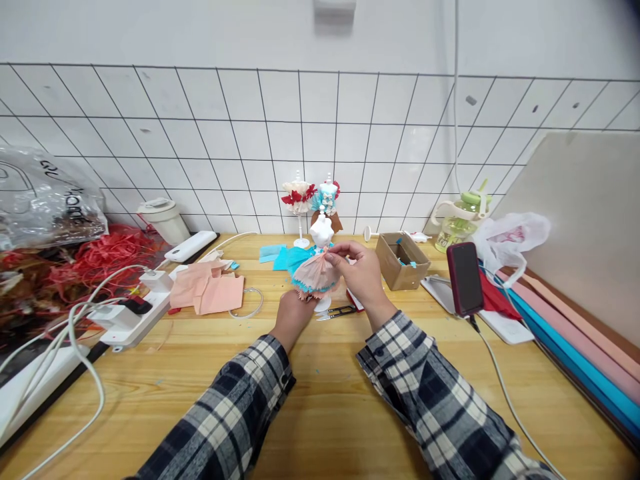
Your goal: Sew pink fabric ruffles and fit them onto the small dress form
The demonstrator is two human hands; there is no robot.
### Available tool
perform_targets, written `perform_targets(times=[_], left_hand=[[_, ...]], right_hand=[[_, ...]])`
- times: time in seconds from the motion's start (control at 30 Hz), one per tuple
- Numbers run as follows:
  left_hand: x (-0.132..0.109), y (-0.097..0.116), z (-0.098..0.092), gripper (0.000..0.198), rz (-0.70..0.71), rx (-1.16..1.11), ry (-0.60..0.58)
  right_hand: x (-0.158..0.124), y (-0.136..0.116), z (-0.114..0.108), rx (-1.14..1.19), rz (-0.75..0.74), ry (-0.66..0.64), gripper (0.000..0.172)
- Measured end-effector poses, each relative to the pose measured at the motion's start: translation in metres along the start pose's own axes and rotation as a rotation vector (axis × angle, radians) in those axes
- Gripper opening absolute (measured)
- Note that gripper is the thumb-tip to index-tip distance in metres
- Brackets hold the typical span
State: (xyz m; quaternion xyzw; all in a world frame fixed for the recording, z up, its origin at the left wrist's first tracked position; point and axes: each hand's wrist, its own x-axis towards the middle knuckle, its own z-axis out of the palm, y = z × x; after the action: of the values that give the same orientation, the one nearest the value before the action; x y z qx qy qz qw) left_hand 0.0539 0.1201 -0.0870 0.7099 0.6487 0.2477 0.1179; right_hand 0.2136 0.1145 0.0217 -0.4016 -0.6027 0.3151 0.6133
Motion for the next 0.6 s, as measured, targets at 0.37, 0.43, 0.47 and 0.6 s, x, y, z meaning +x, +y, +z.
perform_targets(times=[0.37,0.43,0.47,0.6], left_hand=[[-0.0015,0.0042,0.0004,0.022,0.06,0.026,-0.009],[-0.0021,0.0041,0.0001,0.022,0.061,0.029,-0.008],[-0.0022,0.004,0.0001,0.021,0.061,0.032,-0.008],[-0.0021,0.0032,0.0007,0.019,0.064,0.05,-0.005]], right_hand=[[-0.0017,0.0067,0.0012,-0.043,-0.058,0.023,0.009],[-0.0024,0.0072,0.0015,-0.084,-0.074,0.022,0.009],[-0.0027,0.0074,0.0016,-0.101,-0.081,0.024,0.009],[-0.0034,0.0089,0.0023,-0.118,-0.094,0.061,0.012]])
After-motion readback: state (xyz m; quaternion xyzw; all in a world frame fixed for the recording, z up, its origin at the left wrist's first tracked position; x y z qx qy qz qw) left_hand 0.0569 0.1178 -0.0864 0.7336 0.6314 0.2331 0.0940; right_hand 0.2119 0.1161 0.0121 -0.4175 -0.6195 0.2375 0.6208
